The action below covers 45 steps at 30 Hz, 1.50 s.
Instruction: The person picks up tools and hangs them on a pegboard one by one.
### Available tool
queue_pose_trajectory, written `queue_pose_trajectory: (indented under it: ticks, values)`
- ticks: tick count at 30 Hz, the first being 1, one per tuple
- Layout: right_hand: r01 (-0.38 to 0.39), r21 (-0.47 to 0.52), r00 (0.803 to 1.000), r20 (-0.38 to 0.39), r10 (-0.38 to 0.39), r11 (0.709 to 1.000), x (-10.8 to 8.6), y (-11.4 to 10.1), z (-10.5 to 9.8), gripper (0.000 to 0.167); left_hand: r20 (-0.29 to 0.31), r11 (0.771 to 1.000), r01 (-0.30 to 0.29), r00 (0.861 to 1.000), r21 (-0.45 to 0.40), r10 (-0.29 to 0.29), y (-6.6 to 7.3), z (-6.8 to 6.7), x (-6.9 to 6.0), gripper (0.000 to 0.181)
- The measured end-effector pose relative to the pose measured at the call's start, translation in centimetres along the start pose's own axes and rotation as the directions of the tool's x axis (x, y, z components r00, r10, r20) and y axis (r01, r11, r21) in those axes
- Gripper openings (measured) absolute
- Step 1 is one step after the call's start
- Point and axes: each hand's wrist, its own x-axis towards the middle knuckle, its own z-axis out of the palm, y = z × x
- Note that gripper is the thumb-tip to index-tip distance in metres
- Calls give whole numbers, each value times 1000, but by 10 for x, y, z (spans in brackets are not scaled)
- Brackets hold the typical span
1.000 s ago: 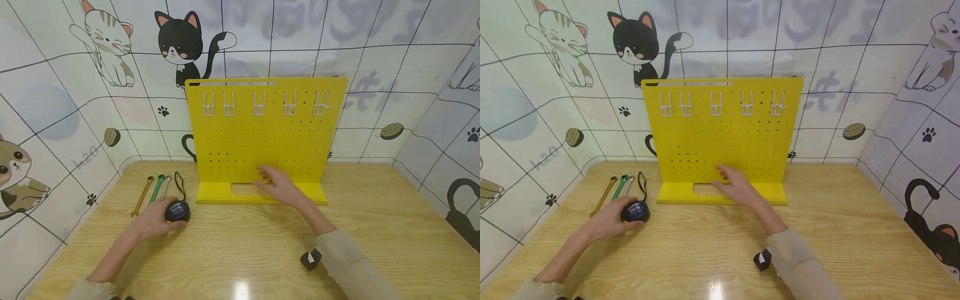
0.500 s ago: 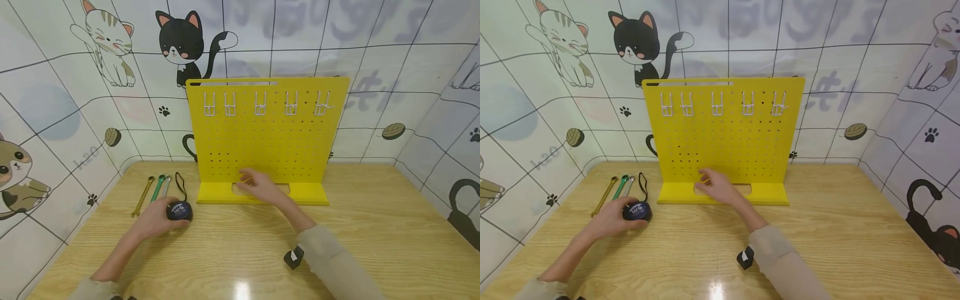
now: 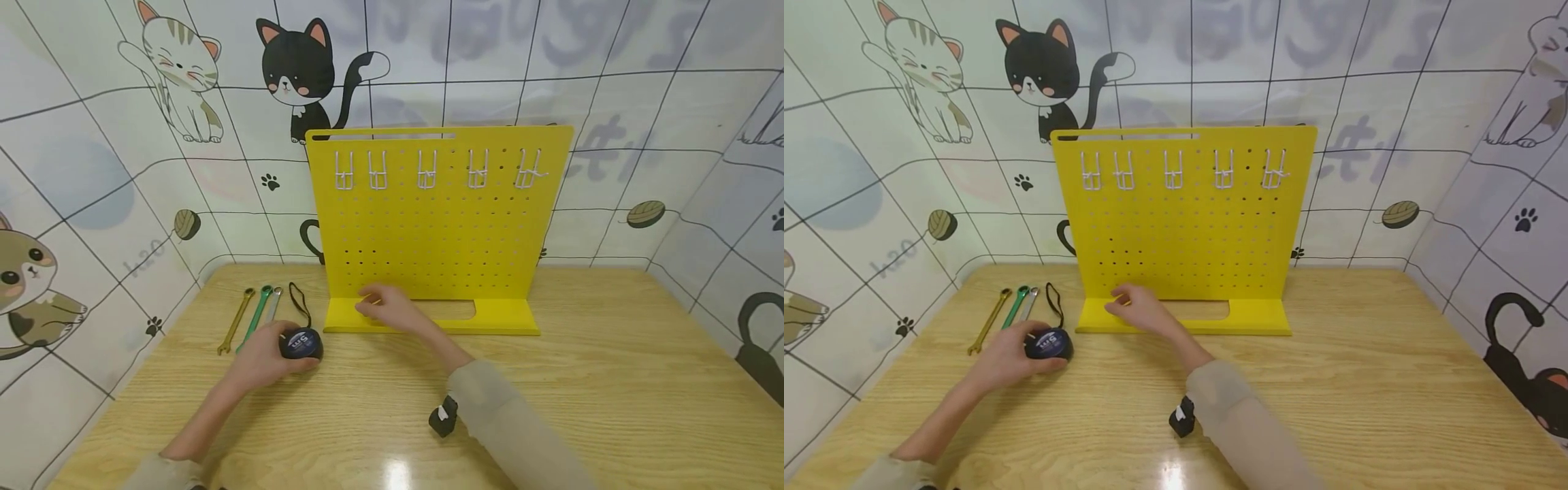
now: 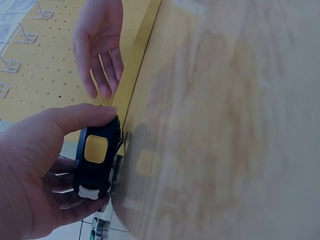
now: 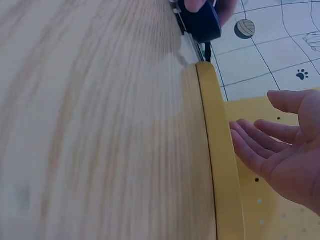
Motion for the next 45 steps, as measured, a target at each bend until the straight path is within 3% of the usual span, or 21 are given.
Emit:
queue_pose_trajectory:
  ticks: [5,10,16,20,26,35,45]
  values:
    - [-28,76,999,30,26,997,13,-9,19,46,-26,1000,10,1000,-7,-10,1,3,1,73]
    - [-35,124,999,37,31,992,25,-15,36,44,-76,999,-21,997,-26,18,3,4,3,69]
    - [-79,299,997,35,71,951,37,-15,51,38,-96,998,-54,994,-45,50,8,4,3,68]
    - [-71,314,997,25,67,947,43,-16,58,31,-101,995,-79,992,-58,73,11,5,2,65]
    - [-79,329,995,-27,92,941,47,-15,65,25,-109,992,-109,989,-56,102,17,6,2,63]
    - [-68,484,982,-121,144,872,49,-19,66,28,-92,991,-134,987,-26,131,21,9,2,67]
    - [-30,506,967,-204,153,862,44,-24,64,31,-85,990,-138,987,2,138,25,11,1,67]
